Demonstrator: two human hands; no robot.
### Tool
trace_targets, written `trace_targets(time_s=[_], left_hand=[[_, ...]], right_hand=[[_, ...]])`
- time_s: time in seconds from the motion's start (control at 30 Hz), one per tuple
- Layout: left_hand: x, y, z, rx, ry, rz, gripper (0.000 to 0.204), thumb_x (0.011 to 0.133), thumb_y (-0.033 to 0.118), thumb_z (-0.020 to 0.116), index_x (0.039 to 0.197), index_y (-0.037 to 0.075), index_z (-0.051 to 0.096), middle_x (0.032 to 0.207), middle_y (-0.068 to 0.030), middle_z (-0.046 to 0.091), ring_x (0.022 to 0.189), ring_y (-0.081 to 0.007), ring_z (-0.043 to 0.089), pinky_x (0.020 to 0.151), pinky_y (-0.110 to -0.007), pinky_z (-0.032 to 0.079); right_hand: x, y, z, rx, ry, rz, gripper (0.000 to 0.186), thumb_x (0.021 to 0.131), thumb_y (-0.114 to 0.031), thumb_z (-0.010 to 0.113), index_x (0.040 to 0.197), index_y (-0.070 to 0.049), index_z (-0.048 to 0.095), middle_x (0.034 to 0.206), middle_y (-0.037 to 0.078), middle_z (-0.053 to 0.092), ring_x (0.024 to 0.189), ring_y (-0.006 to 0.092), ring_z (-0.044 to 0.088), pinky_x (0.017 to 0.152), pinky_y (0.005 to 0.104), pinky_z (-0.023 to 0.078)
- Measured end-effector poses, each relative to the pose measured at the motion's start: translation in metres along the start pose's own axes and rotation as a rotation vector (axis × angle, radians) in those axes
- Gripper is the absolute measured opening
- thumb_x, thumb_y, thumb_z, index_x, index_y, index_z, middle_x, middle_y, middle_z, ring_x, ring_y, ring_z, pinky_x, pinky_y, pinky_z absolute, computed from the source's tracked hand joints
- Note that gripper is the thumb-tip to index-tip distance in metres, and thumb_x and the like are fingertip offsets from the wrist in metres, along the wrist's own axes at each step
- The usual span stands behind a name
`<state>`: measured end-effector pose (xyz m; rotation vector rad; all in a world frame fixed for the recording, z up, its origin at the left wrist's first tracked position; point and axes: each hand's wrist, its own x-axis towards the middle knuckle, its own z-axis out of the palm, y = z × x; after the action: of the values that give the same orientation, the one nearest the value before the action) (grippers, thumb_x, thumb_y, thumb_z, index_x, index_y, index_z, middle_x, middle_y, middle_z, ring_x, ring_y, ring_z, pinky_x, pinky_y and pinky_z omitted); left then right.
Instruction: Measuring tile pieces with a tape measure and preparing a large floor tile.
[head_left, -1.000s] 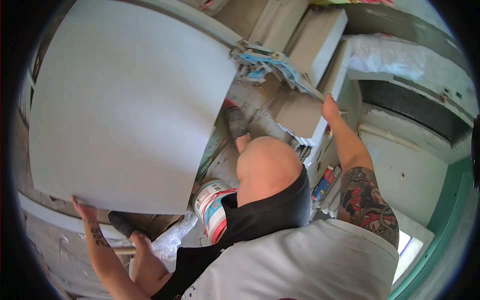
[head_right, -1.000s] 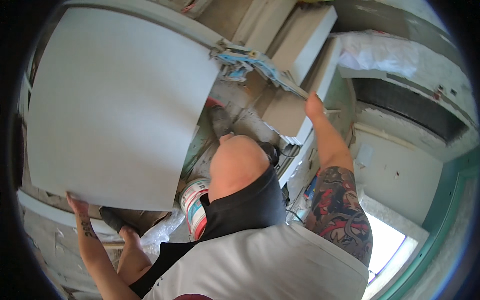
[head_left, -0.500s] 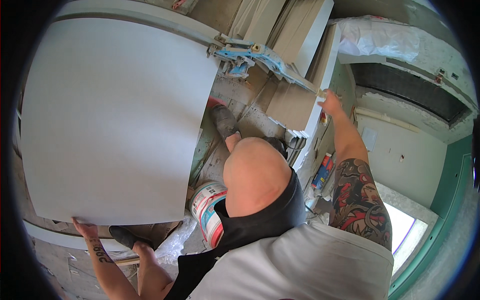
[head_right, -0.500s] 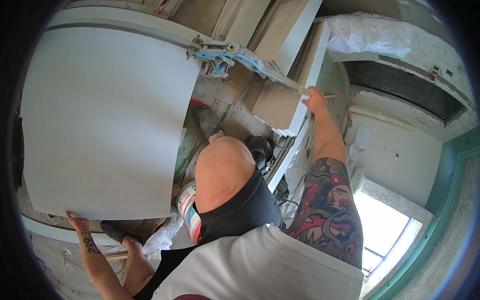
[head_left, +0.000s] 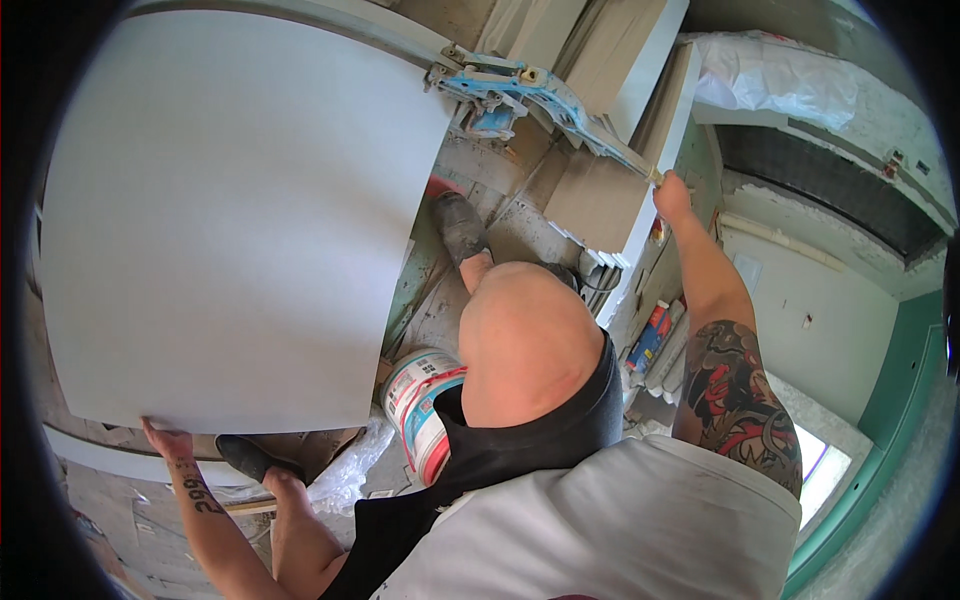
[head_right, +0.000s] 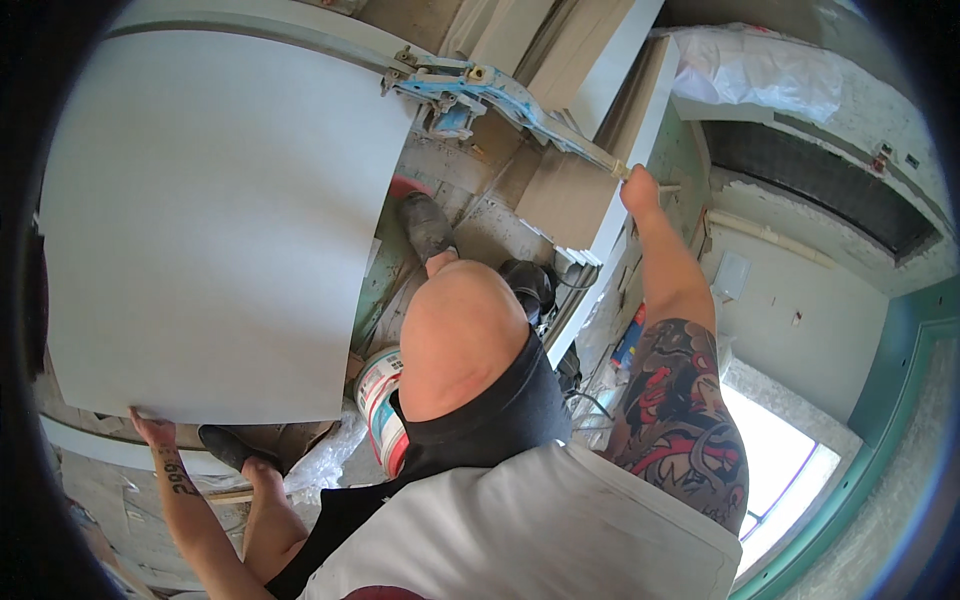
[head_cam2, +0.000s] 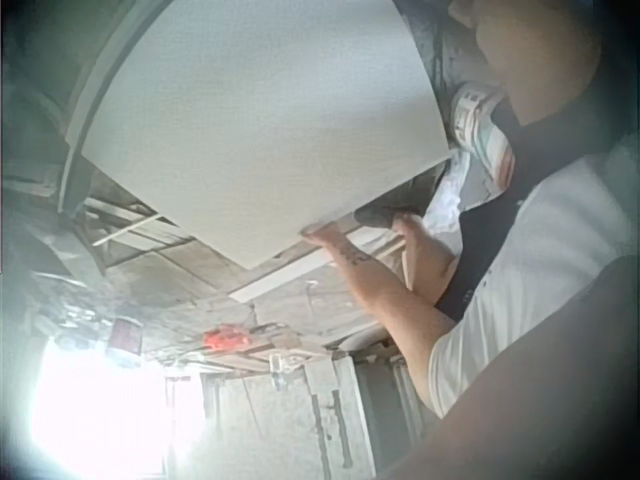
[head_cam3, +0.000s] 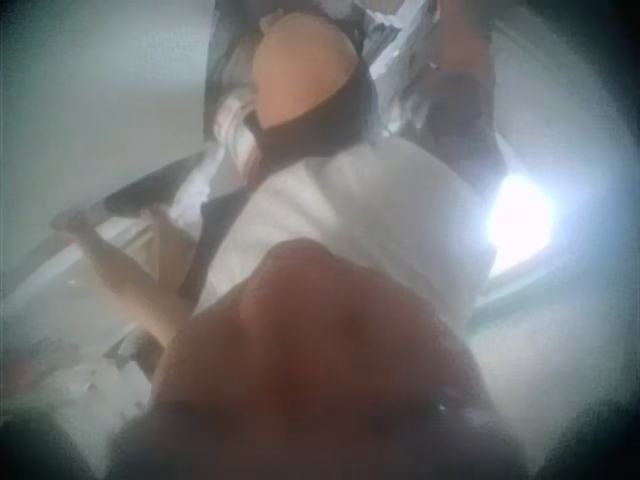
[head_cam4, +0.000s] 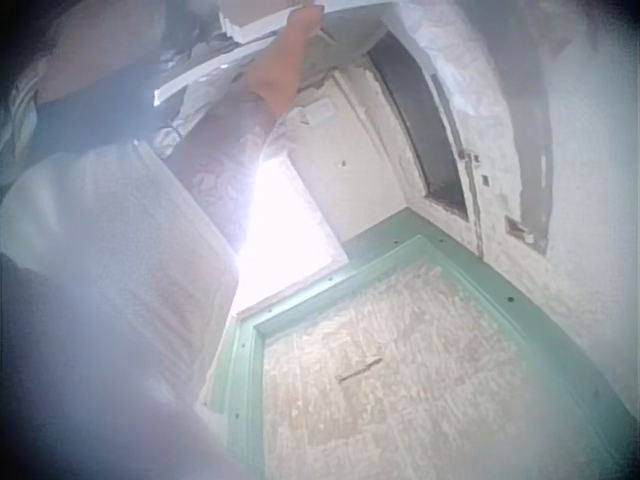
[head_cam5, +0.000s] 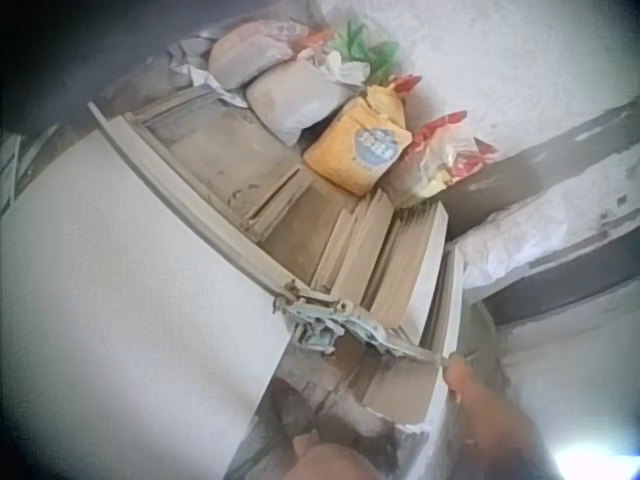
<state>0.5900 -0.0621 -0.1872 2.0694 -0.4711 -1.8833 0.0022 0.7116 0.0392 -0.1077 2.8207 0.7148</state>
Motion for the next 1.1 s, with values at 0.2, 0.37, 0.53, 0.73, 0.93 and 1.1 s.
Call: trace_targets(time_s=[0.2,0.37,0.53,0.73,0.93,1.1], left_hand=[[0.002,-0.002,0.0,-0.045,0.005,-0.037,0.053,0.085,0.049,0.047,0.126,0.014,0.046,0.127,-0.0033,0.048,0.114,-0.0236,0.046,0.096,-0.043,0.037],[0.0,-0.002,0.001,-0.032,0.036,-0.026,0.054,0.085,0.05,0.047,0.125,0.014,0.046,0.127,-0.0035,0.048,0.114,-0.0238,0.046,0.096,-0.044,0.037],[0.003,-0.004,0.002,-0.028,0.025,0.003,0.056,0.086,0.05,0.046,0.127,0.014,0.044,0.129,-0.0027,0.046,0.116,-0.0247,0.044,0.098,-0.045,0.036],[0.006,-0.005,-0.003,-0.076,-0.071,-0.049,0.057,0.085,0.051,0.048,0.128,0.015,0.044,0.131,-0.0025,0.045,0.12,-0.0235,0.041,0.1,-0.044,0.033],[0.022,-0.009,-0.015,-0.102,-0.097,-0.033,0.061,0.084,0.053,0.045,0.129,0.012,0.042,0.132,-0.0041,0.044,0.121,-0.0264,0.041,0.102,-0.045,0.03],[0.021,-0.019,-0.007,-0.164,-0.147,-0.033,0.062,0.085,0.054,0.043,0.13,0.011,0.041,0.133,-0.006,0.044,0.122,-0.027,0.04,0.103,-0.044,0.029]], right_hand=[[0.0,-0.021,-0.015,-0.004,-0.033,0.008,0.023,0.073,-0.007,0.062,0.09,0.003,0.051,0.088,0.026,0.06,0.086,0.0406,0.059,0.077,0.0464,0.047],[-0.003,-0.056,-0.027,0.049,0.098,-0.056,0.039,0.071,-0.007,0.064,0.101,0.004,0.043,0.1,0.028,0.053,0.093,0.0426,0.055,0.082,0.0448,0.046],[-0.004,-0.084,-0.041,0.049,0.137,-0.096,0.04,0.072,-0.007,0.063,0.103,0.004,0.041,0.099,0.029,0.053,0.092,0.0429,0.055,0.082,0.0452,0.046],[0.004,-0.137,-0.071,0.071,0.075,-0.109,0.037,0.073,-0.007,0.061,0.101,0.006,0.043,0.1,0.03,0.053,0.092,0.0433,0.056,0.081,0.0457,0.047],[0.016,-0.228,-0.128,0.094,-0.023,-0.193,0.04,0.074,-0.012,0.064,0.103,0.008,0.044,0.1,0.031,0.055,0.092,0.0441,0.057,0.082,0.0448,0.048],[0.031,-0.3,-0.17,0.075,-0.042,-0.319,0.043,0.076,-0.02,0.065,0.103,0.008,0.046,0.094,0.03,0.059,0.09,0.0397,0.059,0.08,0.042,0.048]])
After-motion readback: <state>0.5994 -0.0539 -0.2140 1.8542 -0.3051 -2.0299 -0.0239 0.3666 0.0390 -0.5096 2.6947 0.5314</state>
